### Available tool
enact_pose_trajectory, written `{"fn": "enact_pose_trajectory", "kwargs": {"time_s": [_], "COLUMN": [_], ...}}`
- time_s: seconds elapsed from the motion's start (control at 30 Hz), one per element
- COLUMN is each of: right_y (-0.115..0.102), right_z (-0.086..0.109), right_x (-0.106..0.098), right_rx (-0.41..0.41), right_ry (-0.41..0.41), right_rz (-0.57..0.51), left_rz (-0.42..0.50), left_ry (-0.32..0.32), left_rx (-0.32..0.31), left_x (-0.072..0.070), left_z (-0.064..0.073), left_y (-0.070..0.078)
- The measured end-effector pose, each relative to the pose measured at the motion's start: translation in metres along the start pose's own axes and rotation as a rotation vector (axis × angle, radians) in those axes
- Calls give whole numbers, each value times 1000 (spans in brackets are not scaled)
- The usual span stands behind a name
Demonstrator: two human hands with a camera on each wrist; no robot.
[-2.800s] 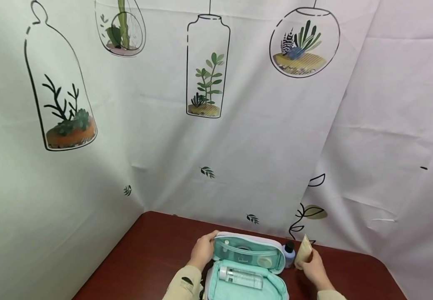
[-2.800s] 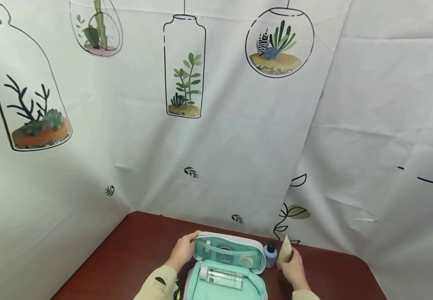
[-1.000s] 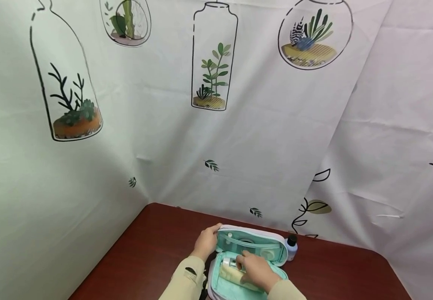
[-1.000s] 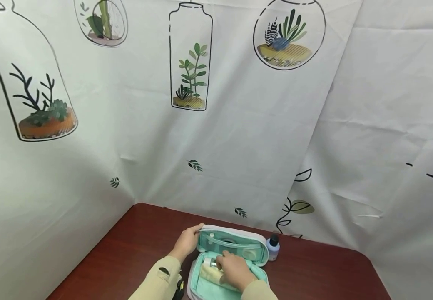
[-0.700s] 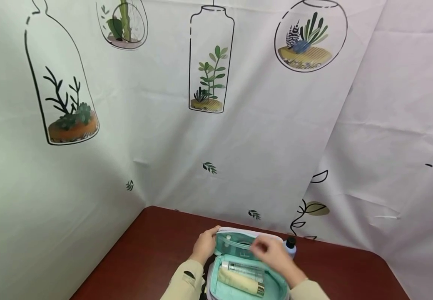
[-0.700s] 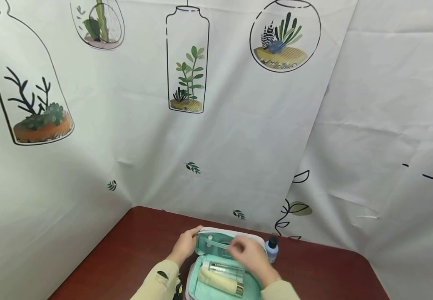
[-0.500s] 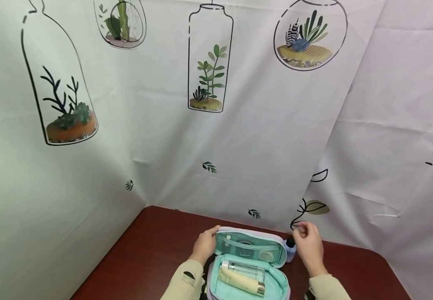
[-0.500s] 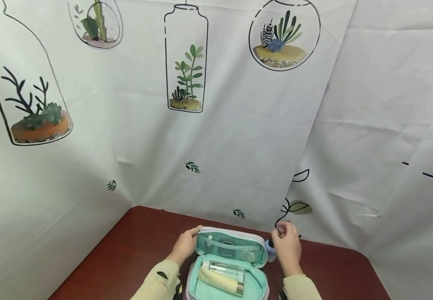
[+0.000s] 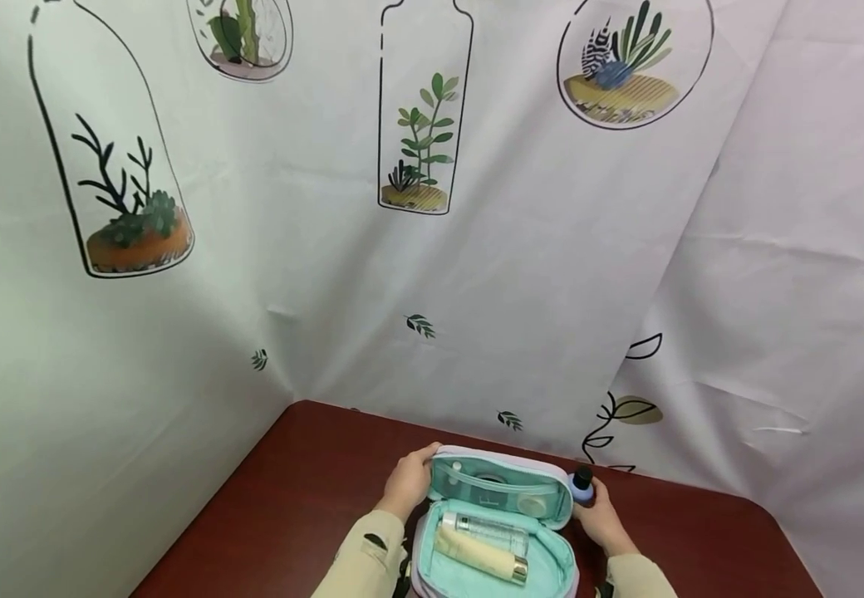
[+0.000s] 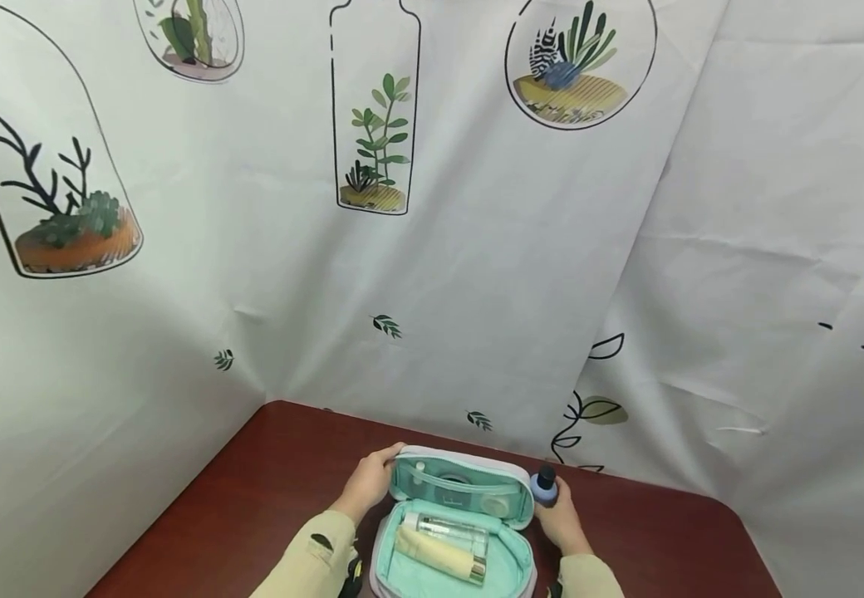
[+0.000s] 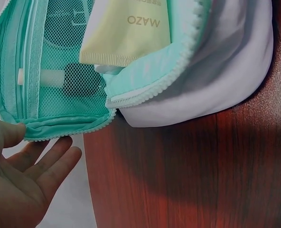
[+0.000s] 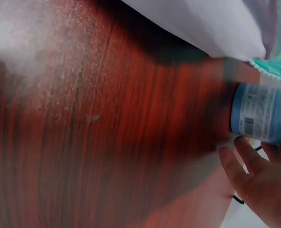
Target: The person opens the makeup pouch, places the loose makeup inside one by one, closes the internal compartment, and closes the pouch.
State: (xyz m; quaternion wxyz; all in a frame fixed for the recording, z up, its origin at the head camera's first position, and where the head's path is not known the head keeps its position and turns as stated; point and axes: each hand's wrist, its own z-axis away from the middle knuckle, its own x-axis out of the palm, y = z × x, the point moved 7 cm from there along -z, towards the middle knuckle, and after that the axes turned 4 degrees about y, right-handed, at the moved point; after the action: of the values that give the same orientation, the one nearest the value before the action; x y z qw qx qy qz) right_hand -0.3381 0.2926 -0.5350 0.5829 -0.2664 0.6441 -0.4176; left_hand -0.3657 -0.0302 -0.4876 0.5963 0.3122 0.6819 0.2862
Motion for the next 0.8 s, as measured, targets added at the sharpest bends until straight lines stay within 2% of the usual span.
{"fn": "enact_pose_trajectory", "kwargs": {"time_s": [0.2, 0.37, 0.6, 0.7, 0.8], "right_y": [3, 0, -33, -51, -68], "right_z": [1, 7, 30, 38, 46], "right_x": [-5, -23, -61, -65, -56], "right_rx": [-1, -17, -24, -67, -107], "right_ry": [62, 157, 318, 308, 218], "right_rz": [125, 130, 144, 119, 84], "left_rz": [-9, 4, -23, -37, -32], "left_ry": [5, -6, -8, -8, -7], "left_rx": [-15, -22, -18, -20, -31], "left_x": [1, 4, 2, 2, 2], "left_z": [1, 1, -2, -4, -4], "left_y": [1, -1, 2, 1, -1]}}
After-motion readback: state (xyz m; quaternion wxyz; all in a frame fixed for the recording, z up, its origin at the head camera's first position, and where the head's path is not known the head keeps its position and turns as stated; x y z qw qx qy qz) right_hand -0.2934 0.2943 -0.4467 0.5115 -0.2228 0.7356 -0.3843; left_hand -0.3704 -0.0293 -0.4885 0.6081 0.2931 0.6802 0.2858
